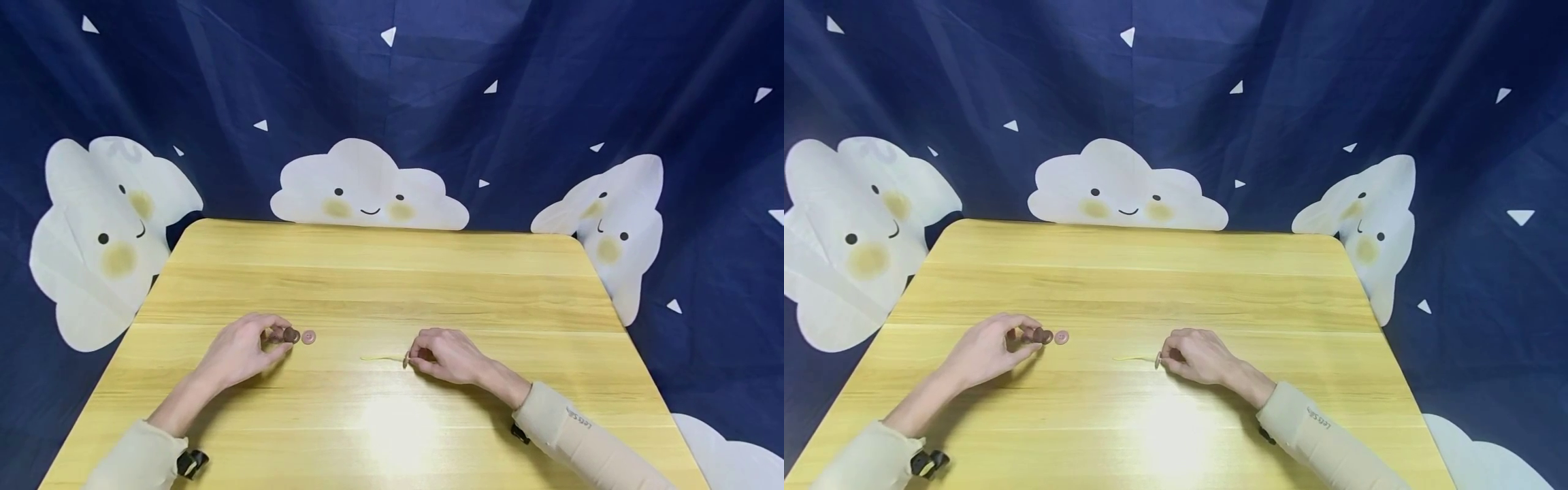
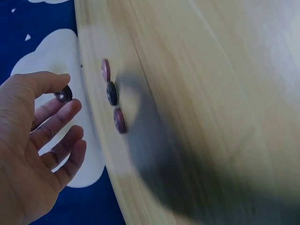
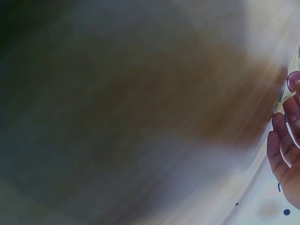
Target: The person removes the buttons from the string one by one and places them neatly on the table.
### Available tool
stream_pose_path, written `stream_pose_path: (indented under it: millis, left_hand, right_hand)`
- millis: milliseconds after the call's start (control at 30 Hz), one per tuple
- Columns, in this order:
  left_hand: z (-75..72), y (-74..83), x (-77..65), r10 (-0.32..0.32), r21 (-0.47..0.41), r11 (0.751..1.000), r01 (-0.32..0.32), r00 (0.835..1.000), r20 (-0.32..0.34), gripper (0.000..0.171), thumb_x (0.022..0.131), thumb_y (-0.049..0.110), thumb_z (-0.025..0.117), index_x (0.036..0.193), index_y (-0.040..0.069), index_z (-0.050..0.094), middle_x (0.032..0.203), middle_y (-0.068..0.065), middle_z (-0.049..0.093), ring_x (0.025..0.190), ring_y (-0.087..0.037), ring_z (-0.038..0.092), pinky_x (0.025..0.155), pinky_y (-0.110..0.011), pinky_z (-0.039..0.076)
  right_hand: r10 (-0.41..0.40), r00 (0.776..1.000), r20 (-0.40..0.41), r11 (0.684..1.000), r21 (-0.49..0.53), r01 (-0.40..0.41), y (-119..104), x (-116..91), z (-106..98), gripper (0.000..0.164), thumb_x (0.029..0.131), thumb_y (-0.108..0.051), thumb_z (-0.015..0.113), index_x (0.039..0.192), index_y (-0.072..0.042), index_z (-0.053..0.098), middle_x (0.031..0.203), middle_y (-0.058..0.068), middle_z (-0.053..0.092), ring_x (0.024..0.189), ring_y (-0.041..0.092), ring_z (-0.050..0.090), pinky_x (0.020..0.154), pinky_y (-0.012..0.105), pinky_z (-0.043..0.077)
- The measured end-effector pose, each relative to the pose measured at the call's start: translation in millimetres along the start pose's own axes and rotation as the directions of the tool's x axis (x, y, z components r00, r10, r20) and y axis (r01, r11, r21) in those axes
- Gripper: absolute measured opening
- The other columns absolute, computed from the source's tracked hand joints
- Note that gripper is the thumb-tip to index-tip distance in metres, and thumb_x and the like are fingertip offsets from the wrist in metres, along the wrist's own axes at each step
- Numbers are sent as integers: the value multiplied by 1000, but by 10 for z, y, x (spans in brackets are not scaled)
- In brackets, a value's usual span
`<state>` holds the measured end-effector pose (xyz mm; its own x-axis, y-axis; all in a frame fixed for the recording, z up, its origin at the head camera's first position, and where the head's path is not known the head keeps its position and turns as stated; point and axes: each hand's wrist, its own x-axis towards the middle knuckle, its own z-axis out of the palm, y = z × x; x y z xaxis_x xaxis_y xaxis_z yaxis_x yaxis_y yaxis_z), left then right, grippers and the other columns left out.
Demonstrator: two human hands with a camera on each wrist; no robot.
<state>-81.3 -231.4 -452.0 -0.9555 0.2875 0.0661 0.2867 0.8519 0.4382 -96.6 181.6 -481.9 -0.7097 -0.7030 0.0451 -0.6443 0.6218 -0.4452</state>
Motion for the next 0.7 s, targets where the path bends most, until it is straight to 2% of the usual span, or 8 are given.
stream_pose_path:
  millis: [100,333,567,700]
  left_hand:
    - [-23,-76,-11,-8,3,1000,8,1000,-5,27,86,28,85,111,19,76,95,4,74,79,-15,62,65,-27,45]
    - [-68,-242,-34,-28,22,999,28,1000,-7,26,87,28,84,110,19,77,97,4,75,76,-12,59,67,-29,46]
    - [-121,-335,-65,-27,55,998,27,1000,0,25,87,27,83,109,18,77,99,1,78,73,-9,57,64,-29,45]
    - [-135,-388,-78,-37,67,997,36,999,13,25,88,27,82,110,17,77,99,2,78,66,-6,51,59,-26,41]
  right_hand:
    - [0,1000,3,1000,1,0,-2,1,-4,5,99,-23,73,98,-26,77,94,-12,72,79,-5,57,71,16,49]
    - [1,1000,10,1000,-5,-1,1,2,0,5,98,-23,73,99,-26,77,94,-12,72,79,-4,55,70,15,48]
    - [-1,1000,3,1000,2,1,10,1,7,6,99,-23,73,99,-26,77,95,-12,73,77,-4,54,68,15,47]
    - [0,1000,4,1000,0,0,10,2,6,6,99,-23,72,99,-26,77,96,-12,73,77,-4,54,68,15,46]
